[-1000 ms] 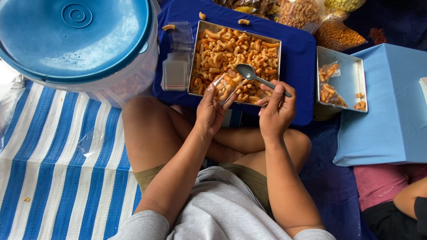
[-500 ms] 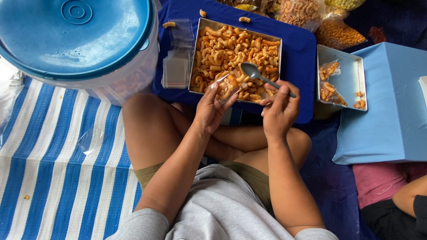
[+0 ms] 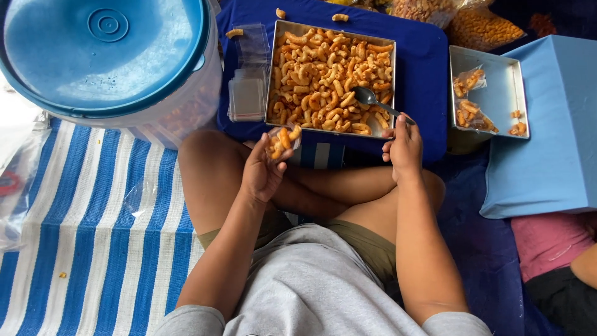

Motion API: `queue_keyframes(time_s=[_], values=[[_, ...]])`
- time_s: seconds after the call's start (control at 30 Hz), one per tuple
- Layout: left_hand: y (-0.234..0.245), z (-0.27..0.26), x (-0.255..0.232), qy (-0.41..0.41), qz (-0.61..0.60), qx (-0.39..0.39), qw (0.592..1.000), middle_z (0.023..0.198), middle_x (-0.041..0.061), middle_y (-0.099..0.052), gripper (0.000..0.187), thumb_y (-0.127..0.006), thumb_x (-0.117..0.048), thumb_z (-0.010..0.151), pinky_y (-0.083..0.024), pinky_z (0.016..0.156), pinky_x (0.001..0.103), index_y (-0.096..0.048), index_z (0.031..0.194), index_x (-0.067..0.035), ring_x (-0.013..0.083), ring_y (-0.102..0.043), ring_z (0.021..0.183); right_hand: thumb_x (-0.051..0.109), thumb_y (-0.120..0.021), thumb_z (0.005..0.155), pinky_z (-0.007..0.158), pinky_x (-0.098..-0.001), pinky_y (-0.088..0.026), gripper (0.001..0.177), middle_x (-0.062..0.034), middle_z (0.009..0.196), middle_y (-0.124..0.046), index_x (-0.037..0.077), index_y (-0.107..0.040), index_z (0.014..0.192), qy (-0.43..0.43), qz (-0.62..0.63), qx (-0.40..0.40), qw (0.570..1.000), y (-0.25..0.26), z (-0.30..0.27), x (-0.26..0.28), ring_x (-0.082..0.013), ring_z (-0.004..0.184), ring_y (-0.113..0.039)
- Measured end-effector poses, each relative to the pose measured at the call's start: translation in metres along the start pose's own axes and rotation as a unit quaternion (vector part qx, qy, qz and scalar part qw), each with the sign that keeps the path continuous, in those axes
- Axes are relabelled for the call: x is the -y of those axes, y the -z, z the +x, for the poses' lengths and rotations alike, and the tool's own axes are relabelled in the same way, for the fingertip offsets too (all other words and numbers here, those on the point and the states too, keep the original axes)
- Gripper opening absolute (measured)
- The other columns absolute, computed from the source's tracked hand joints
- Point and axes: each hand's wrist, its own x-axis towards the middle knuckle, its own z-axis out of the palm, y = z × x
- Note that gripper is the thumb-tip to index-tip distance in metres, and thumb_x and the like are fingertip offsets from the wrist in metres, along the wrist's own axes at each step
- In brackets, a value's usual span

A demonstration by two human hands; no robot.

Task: A person sitting on the floor uses a spoon to portion snacks from a large tray into individual small plastic bags.

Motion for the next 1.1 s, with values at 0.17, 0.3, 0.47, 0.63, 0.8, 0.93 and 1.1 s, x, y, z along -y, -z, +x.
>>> queue_keyframes(time_s=[0.17, 0.3, 0.47, 0.63, 0.8, 0.93, 1.1], values=[[0.009, -0.004, 0.022, 0.019, 0.000, -0.006, 1.000, 0.116, 0.023, -0.073, 0.046, -0.069, -0.033, 0.098, -0.066, 0.050, 0.030, -0.062, 0.135, -0.008, 0.0366, -0.077, 0.081, 0.043, -0.052, 0.110, 0.029, -0.0214, -0.049, 0.046, -0.0157, 0.086, -0.069, 0.002, -0.056, 0.132, -0.022, 0.011, -0.003, 1.000, 0.011, -0.002, -0.018, -0.0137, 0.050, -0.060], [0.004, -0.004, 0.033, 0.022, 0.041, -0.003, 0.999, 0.109, 0.022, -0.073, 0.049, -0.069, -0.031, 0.098, -0.065, 0.049, 0.027, -0.058, 0.139, -0.007, 0.0340, -0.078, 0.080, 0.044, -0.052, 0.111, 0.030, -0.0224, -0.049, 0.046, -0.0170, 0.089, -0.070, 0.003, -0.061, 0.130, -0.035, -0.010, 0.014, 0.999, 0.016, -0.009, -0.025, -0.0145, 0.052, -0.060], [0.000, -0.004, 0.039, 0.020, 0.060, 0.012, 0.998, 0.109, 0.025, -0.070, 0.052, -0.068, -0.027, 0.099, -0.064, 0.048, 0.027, -0.054, 0.144, -0.006, 0.0348, -0.078, 0.080, 0.043, -0.051, 0.110, 0.032, -0.0206, -0.048, 0.043, -0.0145, 0.088, -0.070, 0.007, -0.063, 0.130, -0.070, -0.008, 0.019, 0.997, 0.015, -0.025, -0.021, -0.0131, 0.052, -0.060], [-0.011, -0.009, 0.036, 0.025, 0.056, 0.025, 0.998, 0.108, 0.026, -0.069, 0.051, -0.067, -0.025, 0.099, -0.064, 0.048, 0.026, -0.053, 0.144, -0.005, 0.0344, -0.078, 0.081, 0.044, -0.052, 0.109, 0.031, -0.0216, -0.048, 0.040, -0.0138, 0.085, -0.071, 0.009, -0.068, 0.120, -0.089, -0.015, 0.011, 0.996, 0.013, -0.030, -0.020, -0.0130, 0.051, -0.061], [-0.020, -0.014, 0.037, 0.031, 0.054, 0.039, 0.997, 0.108, 0.027, -0.067, 0.051, -0.066, -0.023, 0.100, -0.064, 0.049, 0.027, -0.051, 0.146, -0.005, 0.0347, -0.078, 0.082, 0.049, -0.047, 0.108, 0.031, -0.0215, -0.046, 0.046, -0.0121, 0.081, -0.071, 0.009, -0.070, 0.112, -0.131, -0.023, 0.022, 0.991, 0.009, -0.033, -0.021, -0.0133, 0.049, -0.060], [-0.022, -0.015, 0.036, 0.026, 0.063, 0.052, 0.996, 0.111, 0.027, -0.068, 0.048, -0.063, -0.020, 0.102, -0.066, 0.051, 0.027, -0.050, 0.146, -0.005, 0.0350, -0.078, 0.084, 0.053, -0.043, 0.108, 0.031, -0.0209, -0.044, 0.053, -0.0125, 0.081, -0.071, 0.008, -0.070, 0.112, -0.154, -0.027, 0.045, 0.987, 0.009, -0.041, -0.020, -0.0139, 0.049, -0.059], [-0.032, -0.013, 0.031, 0.013, 0.060, 0.065, 0.996, 0.117, 0.028, -0.067, 0.052, -0.063, -0.026, 0.102, -0.069, 0.059, 0.032, -0.048, 0.148, -0.006, 0.0365, -0.077, 0.089, 0.060, -0.038, 0.107, 0.032, -0.0207, -0.046, 0.064, -0.0128, 0.082, -0.071, 0.006, -0.072, 0.110, -0.159, -0.046, 0.065, 0.984, 0.012, -0.051, -0.029, -0.0135, 0.049, -0.060]])
